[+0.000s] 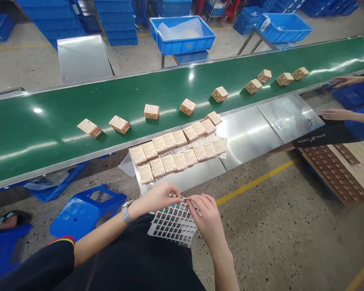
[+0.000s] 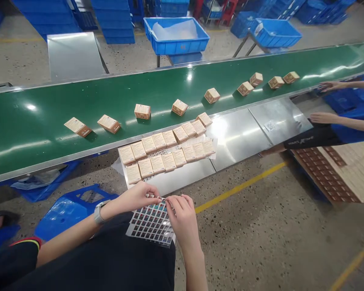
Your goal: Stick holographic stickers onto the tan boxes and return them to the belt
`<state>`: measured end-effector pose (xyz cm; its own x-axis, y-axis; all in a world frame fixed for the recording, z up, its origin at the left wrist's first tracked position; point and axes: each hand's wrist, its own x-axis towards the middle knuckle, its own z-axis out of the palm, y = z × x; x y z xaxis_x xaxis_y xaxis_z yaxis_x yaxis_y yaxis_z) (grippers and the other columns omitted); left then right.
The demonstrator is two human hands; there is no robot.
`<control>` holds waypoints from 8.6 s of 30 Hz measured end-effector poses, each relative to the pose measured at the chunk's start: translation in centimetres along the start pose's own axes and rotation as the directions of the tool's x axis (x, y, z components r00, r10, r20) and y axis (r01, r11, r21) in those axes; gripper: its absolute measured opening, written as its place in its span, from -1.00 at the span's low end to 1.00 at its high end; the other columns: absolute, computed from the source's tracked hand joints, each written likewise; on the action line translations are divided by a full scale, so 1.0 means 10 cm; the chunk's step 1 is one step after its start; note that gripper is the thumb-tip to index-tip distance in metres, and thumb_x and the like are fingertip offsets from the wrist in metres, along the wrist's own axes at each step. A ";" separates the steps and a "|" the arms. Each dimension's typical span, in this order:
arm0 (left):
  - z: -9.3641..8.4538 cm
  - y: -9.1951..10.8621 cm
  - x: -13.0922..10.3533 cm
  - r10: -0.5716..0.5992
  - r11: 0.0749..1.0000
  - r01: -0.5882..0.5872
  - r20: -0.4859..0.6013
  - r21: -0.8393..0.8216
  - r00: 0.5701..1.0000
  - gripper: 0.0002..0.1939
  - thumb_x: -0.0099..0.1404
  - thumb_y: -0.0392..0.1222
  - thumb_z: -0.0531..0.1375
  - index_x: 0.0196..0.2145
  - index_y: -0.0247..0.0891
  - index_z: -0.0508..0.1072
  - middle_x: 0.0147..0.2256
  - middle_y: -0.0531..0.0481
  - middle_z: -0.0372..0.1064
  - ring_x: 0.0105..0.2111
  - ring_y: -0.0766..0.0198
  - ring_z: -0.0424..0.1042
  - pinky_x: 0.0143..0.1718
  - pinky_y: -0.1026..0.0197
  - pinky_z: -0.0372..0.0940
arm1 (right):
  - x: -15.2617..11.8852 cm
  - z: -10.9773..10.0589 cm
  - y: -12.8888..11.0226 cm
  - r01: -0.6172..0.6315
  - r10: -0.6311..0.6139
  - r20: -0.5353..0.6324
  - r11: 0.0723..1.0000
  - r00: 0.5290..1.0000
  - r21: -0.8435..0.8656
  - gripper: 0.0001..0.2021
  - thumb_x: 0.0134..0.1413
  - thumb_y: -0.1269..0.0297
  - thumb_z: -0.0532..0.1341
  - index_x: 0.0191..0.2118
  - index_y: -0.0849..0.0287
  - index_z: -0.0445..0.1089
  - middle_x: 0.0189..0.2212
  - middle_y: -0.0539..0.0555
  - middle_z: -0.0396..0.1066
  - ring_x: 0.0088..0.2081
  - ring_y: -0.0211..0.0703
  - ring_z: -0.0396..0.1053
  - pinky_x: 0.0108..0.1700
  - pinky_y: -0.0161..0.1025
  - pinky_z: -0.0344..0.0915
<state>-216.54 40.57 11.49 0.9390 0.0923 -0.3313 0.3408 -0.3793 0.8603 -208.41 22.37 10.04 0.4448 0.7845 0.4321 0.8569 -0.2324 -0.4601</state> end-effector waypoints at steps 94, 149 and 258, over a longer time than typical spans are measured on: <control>1.26 -0.05 2.45 -0.138 0.988 0.117 -0.229 -0.103 0.964 -0.80 0.38 -0.26 0.10 -0.42 -0.27 0.39 0.33 0.03 0.06 -0.20 0.26 0.54 -0.44 0.30 0.25 | 1.03 0.41 3.09 -0.811 0.786 0.416 0.179 0.458 0.556 -0.74 -0.12 0.14 0.41 -0.39 0.20 0.44 -0.63 -0.08 0.43 -0.67 -0.32 0.32 -0.61 -0.34 0.27; 1.19 -0.11 2.08 -0.521 0.685 0.177 -0.305 -0.707 0.797 -0.64 0.35 -0.05 0.06 -0.47 -0.32 0.45 -0.60 0.11 0.17 -0.55 0.38 0.13 -0.53 0.33 0.04 | 0.87 0.12 2.69 -0.275 0.113 0.456 0.911 0.883 0.306 -0.94 0.15 0.32 0.27 -0.33 0.07 0.49 -0.27 0.09 0.50 -0.20 -0.09 0.45 -0.15 -0.10 0.38; 1.42 -0.35 1.58 -0.499 0.551 0.071 -0.261 -0.831 0.826 -0.75 0.28 -0.01 0.16 -0.35 -0.29 0.35 -0.63 0.17 0.17 -0.60 0.43 0.03 -0.54 0.34 -0.01 | 0.66 0.36 2.21 -0.042 -0.202 0.583 0.925 0.787 0.377 -0.88 0.27 0.29 0.15 -0.15 0.09 0.41 -0.27 0.09 0.53 -0.23 -0.10 0.47 -0.17 -0.16 0.34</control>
<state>-203.52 30.31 -2.25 0.6178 0.5056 -0.6022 0.2926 0.5631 0.7729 -187.44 24.52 -0.08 0.0250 0.9995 -0.0187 0.6759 -0.0307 -0.7363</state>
